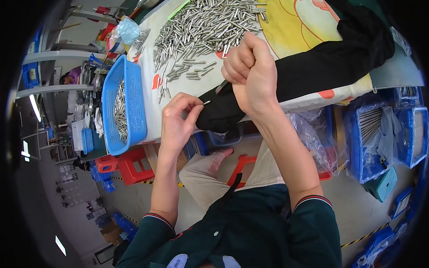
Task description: Sort small metal pins from a pile and insert them into a black component holder.
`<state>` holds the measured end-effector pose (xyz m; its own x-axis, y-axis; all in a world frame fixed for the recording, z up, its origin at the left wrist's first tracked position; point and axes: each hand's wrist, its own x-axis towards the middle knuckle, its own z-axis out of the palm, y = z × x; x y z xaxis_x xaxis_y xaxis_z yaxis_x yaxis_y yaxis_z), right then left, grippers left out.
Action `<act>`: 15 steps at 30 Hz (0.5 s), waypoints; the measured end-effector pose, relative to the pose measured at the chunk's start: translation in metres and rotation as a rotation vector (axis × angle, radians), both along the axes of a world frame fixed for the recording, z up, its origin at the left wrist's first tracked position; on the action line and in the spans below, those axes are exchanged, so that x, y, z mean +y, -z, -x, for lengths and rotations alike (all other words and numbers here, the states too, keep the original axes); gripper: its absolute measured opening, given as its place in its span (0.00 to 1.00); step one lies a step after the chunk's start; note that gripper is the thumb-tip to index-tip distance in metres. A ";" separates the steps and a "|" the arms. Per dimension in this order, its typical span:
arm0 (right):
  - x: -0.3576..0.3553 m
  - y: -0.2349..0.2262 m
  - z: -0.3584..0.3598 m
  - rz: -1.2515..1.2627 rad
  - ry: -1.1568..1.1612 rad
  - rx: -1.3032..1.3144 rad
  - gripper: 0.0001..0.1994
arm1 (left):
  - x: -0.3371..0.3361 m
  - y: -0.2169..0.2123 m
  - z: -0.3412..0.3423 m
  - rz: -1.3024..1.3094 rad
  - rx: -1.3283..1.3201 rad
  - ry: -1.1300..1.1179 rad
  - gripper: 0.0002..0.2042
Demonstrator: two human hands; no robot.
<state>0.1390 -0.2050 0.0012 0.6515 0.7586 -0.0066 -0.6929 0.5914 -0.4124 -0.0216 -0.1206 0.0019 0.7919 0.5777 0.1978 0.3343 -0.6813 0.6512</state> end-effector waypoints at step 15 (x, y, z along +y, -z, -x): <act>0.000 0.021 -0.004 -0.009 -0.059 0.088 0.20 | 0.008 -0.004 0.000 -0.181 0.081 -0.047 0.05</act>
<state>0.1433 -0.2053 -0.0196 0.6026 0.7962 -0.0547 -0.7601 0.5518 -0.3431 -0.0213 -0.1128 0.0055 0.7828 0.5748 0.2385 0.4147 -0.7675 0.4889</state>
